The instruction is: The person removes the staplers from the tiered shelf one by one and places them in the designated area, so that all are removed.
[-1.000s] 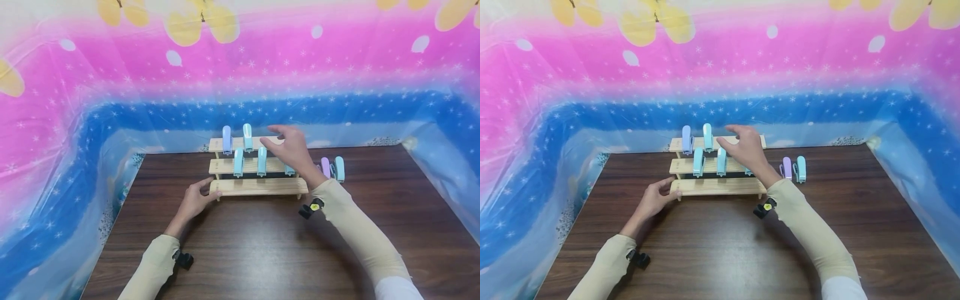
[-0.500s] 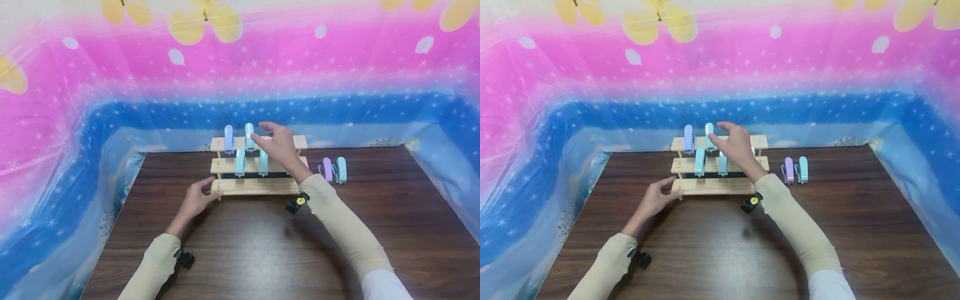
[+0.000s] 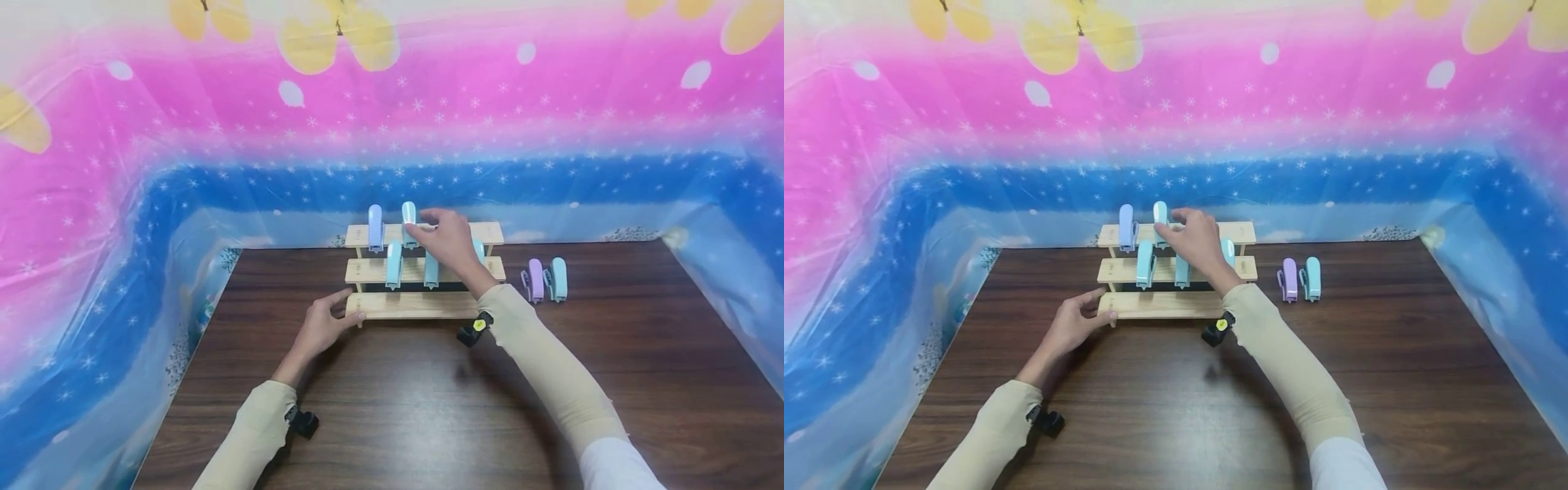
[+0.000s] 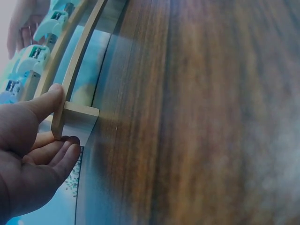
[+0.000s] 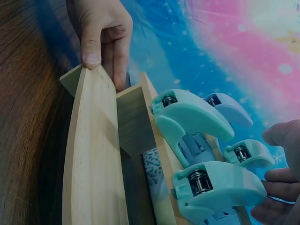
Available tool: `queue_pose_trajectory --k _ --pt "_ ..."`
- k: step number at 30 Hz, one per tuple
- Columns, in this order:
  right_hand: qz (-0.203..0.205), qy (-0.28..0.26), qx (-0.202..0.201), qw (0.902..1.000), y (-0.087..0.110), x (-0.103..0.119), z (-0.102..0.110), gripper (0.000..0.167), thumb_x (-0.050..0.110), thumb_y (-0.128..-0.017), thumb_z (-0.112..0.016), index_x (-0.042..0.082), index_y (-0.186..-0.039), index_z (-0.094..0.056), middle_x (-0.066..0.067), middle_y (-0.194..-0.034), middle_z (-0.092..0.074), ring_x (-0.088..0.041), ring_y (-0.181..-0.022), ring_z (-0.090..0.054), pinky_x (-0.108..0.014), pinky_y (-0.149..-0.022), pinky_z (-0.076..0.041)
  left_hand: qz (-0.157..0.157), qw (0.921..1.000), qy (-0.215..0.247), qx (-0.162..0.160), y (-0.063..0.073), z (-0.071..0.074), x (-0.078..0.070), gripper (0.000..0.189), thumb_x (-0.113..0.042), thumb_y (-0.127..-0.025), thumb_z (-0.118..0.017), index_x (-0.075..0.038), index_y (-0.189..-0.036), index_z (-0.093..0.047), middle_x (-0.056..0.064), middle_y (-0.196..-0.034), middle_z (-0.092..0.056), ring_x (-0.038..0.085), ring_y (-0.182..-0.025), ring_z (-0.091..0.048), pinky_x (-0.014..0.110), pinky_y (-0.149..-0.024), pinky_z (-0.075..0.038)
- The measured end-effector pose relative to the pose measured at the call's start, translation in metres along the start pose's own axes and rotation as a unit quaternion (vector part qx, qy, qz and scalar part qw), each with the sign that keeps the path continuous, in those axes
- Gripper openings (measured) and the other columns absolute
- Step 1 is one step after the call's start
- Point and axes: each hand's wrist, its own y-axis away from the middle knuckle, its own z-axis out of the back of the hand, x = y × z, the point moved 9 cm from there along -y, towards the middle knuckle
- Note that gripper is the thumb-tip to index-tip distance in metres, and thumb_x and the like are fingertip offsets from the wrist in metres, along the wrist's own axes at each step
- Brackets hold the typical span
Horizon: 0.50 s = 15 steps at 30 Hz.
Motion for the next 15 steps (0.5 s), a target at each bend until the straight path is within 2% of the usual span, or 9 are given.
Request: queue_pose_trajectory --k 6,15 --pt "0.005 -0.004 0.001 1.0000 -0.0013 -0.0010 -0.0044 0.055 0.044 -0.092 -0.076 0.004 -0.128 -0.070 -0.016 -0.127 -0.071 -0.026 -0.108 -0.072 -0.037 -0.082 -0.063 0.000 1.0000 -0.003 -0.001 0.0006 -0.0011 0.0004 0.066 -0.030 -0.092 -0.079 -0.004 -0.148 -0.054 0.021 -0.141 -0.061 0.033 -0.119 -0.067 0.044 -0.092 -0.060" --pt "0.013 0.010 -0.006 0.9999 -0.0025 -0.0023 -0.0076 0.049 0.047 -0.091 -0.076 0.006 -0.118 -0.076 -0.010 -0.108 -0.077 -0.021 -0.093 -0.074 -0.036 -0.074 -0.061 0.001 1.0000 -0.004 -0.003 -0.0001 -0.0013 0.0005 0.066 -0.030 -0.093 -0.079 -0.004 -0.148 -0.054 0.021 -0.142 -0.059 0.033 -0.120 -0.066 0.045 -0.093 -0.059"
